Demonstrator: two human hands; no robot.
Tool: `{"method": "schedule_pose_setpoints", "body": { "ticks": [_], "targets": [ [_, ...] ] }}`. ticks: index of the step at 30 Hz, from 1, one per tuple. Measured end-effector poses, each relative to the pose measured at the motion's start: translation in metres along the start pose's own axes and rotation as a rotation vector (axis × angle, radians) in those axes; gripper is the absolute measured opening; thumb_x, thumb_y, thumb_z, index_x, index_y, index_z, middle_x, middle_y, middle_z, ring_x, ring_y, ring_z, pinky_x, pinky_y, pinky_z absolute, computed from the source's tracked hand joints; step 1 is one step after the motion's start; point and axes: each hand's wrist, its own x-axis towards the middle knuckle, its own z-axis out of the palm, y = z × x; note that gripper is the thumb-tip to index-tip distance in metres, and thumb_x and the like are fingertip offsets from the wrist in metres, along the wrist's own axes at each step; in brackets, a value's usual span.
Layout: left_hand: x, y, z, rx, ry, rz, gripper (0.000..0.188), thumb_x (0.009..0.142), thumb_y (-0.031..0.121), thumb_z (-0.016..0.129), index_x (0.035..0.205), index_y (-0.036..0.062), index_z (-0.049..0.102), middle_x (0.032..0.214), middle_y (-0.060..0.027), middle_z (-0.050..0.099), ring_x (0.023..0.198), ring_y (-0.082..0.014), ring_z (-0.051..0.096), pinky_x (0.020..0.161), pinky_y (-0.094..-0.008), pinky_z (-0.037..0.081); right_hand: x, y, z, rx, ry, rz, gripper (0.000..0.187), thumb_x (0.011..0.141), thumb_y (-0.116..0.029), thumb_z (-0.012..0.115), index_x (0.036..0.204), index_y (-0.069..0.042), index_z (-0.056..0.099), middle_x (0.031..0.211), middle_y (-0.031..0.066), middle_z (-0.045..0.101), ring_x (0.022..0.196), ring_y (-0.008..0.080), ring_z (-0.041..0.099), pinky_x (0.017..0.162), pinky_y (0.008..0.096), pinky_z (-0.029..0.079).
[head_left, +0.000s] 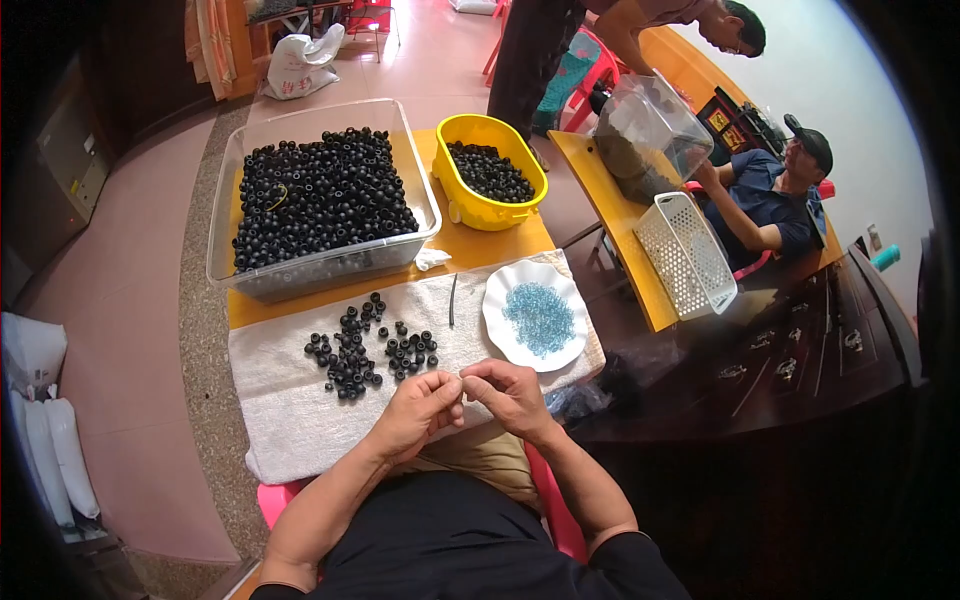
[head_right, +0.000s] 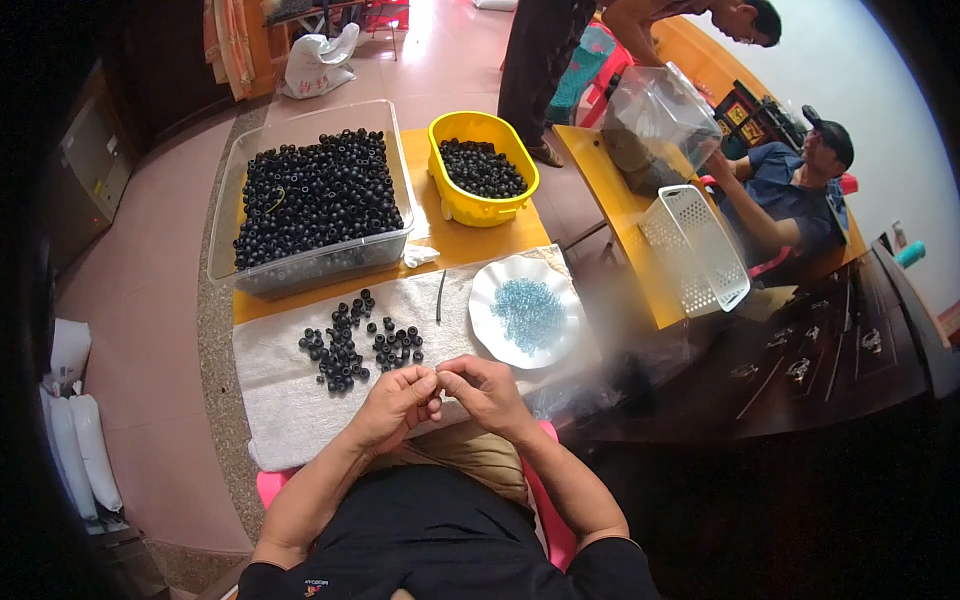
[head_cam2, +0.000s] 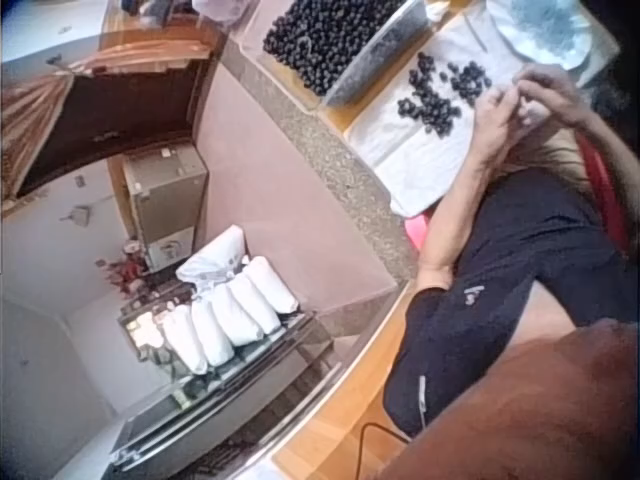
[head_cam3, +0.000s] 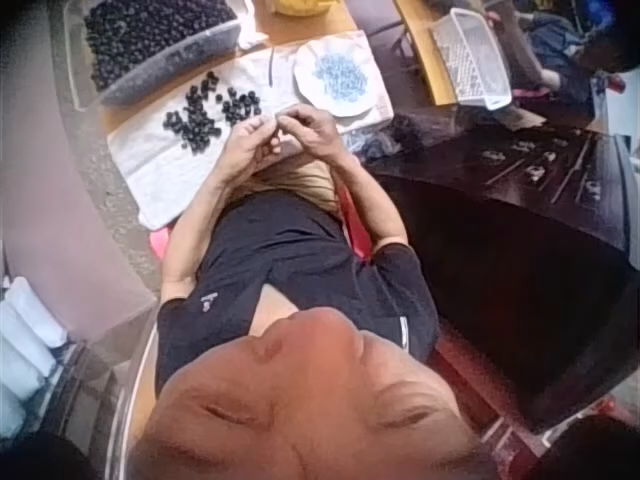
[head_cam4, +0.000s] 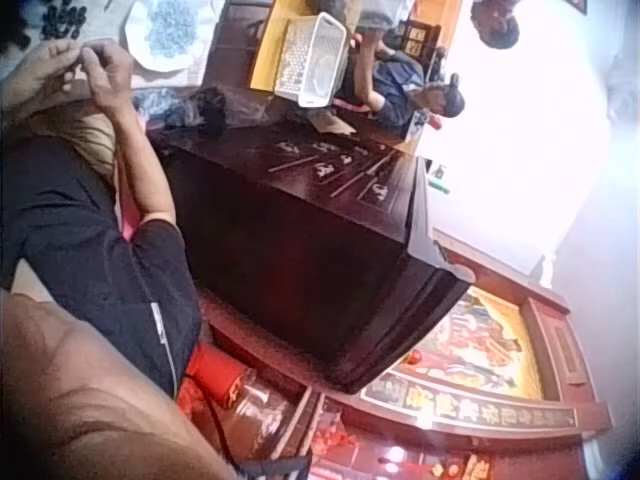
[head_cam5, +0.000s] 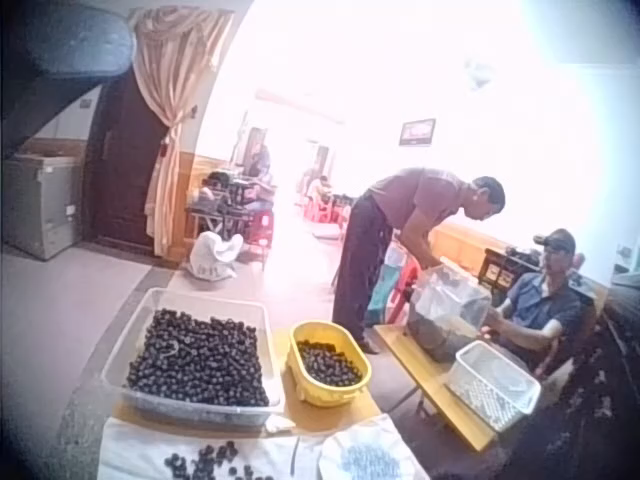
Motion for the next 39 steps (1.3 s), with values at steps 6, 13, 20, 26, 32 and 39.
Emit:
{"method": "schedule_pose_setpoints", "body": {
  "ticks": [6,13,20,26,32,39],
  "targets": [
    [0.002,-0.004,-0.003,0.04,-0.005,0.025,0.023,0.103,0.026,0.055,0.103,0.0033,0.06,0.083,-0.0007,0.059,0.075,-0.0084,0.058,0.073,-0.023,0.052,0.001,0.0,-0.004,-0.059,-0.053,-0.008,0.02,0.096,-0.014,0.065,0.104,0.004,0.069,0.086,0.0089,0.07,0.079,0.0118,0.065,0.071,0.0265,0.052],
    [0.002,-0.004,-0.002,0.032,0.02,0.038,0.022,0.103,0.025,0.056,0.103,0.0029,0.06,0.084,-0.0006,0.059,0.075,-0.0081,0.059,0.073,-0.0225,0.053,0.0,-0.005,0.001,-0.331,0.032,-0.152,0.013,0.092,-0.01,0.067,0.097,0.002,0.068,0.084,0.0145,0.068,0.075,0.0236,0.067,0.067,0.0316,0.051],
    [0.001,-0.002,-0.002,-0.012,0.005,0.006,0.022,0.102,0.026,0.056,0.104,0.0037,0.06,0.084,-0.0008,0.06,0.076,-0.0095,0.06,0.074,-0.0235,0.053,0.0,-0.002,0.005,-0.336,0.101,-0.316,0.008,0.089,-0.002,0.068,0.096,0.001,0.066,0.087,0.0121,0.067,0.077,0.0199,0.066,0.069,0.0287,0.051],
    [0.0,-0.002,-0.002,-0.064,0.006,-0.019,0.021,0.103,0.023,0.055,0.105,0.0022,0.06,0.088,-0.0018,0.06,0.078,-0.0097,0.058,0.075,-0.0266,0.054,0.001,-0.003,0.007,-0.289,0.112,-0.402,0.014,0.083,0.004,0.071,0.095,0.0,0.064,0.09,0.0139,0.066,0.082,0.0267,0.067,0.073,0.0331,0.052],
    [-0.001,-0.001,-0.002,-0.06,-0.012,-0.041,0.023,0.104,0.024,0.053,0.105,0.0023,0.059,0.086,-0.0028,0.06,0.077,-0.0108,0.059,0.075,-0.0267,0.053,-0.001,-0.003,0.004,-0.32,0.117,-0.496,0.018,0.08,0.007,0.071,0.094,-0.001,0.065,0.092,0.0132,0.066,0.082,0.0262,0.067,0.072,0.0325,0.053],
    [-0.001,-0.003,-0.002,-0.008,0.003,-0.015,0.023,0.102,0.028,0.056,0.102,0.0056,0.059,0.084,-0.001,0.061,0.076,-0.0098,0.061,0.075,-0.0238,0.054,0.0,-0.004,0.0,-0.305,0.064,-0.49,0.018,0.081,0.007,0.071,0.096,-0.001,0.066,0.094,0.0127,0.067,0.083,0.0246,0.067,0.073,0.0311,0.053]
  ]
}}
